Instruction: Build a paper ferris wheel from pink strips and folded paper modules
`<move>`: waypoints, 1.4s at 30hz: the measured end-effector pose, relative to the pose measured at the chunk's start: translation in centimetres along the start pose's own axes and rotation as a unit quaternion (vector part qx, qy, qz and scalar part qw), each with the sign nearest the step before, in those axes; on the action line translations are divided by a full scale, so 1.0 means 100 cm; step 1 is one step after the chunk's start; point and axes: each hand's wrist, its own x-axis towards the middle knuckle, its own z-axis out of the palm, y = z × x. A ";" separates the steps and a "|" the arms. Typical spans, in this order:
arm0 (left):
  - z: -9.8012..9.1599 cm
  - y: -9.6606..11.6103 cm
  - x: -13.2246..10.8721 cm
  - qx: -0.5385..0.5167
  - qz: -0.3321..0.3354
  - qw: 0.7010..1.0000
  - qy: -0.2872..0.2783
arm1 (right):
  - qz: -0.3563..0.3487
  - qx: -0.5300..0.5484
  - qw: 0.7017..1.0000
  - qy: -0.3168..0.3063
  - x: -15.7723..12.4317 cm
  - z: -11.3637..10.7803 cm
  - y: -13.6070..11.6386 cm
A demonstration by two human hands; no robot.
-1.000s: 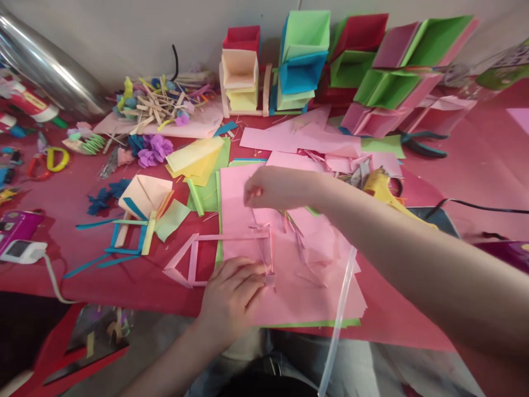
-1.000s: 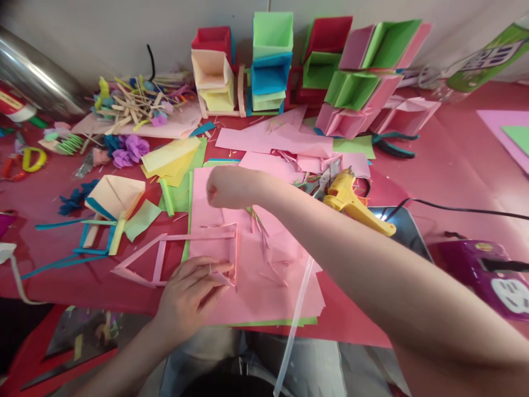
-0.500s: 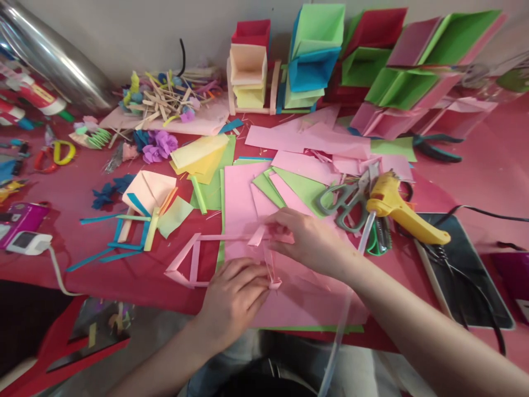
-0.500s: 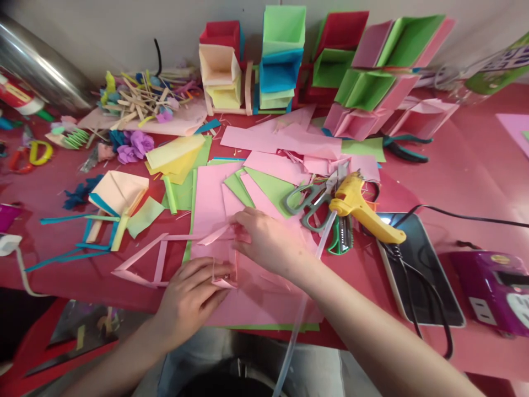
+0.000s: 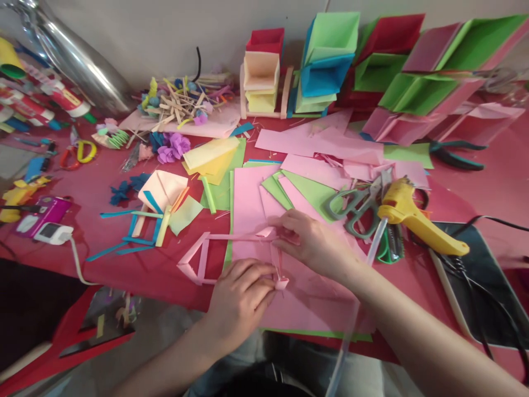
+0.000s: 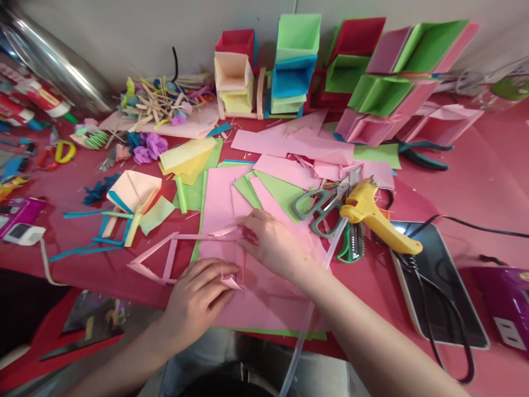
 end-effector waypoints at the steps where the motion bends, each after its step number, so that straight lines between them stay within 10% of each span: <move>1: 0.000 0.001 0.000 0.001 -0.004 1.000 0.002 | 0.001 -0.001 1.000 0.003 0.000 0.000 0.000; 18: -0.025 0.002 -0.040 -0.050 -0.035 0.995 0.082 | -0.009 0.002 1.000 0.017 -0.002 0.001 0.001; 30: -0.007 -0.011 0.003 0.102 -0.070 0.985 -0.122 | 0.007 0.044 0.999 0.013 0.000 -0.003 0.004; 42: -0.004 -0.014 0.007 0.138 -0.029 0.984 -0.111 | 0.014 0.053 0.998 0.021 -0.001 -0.003 0.006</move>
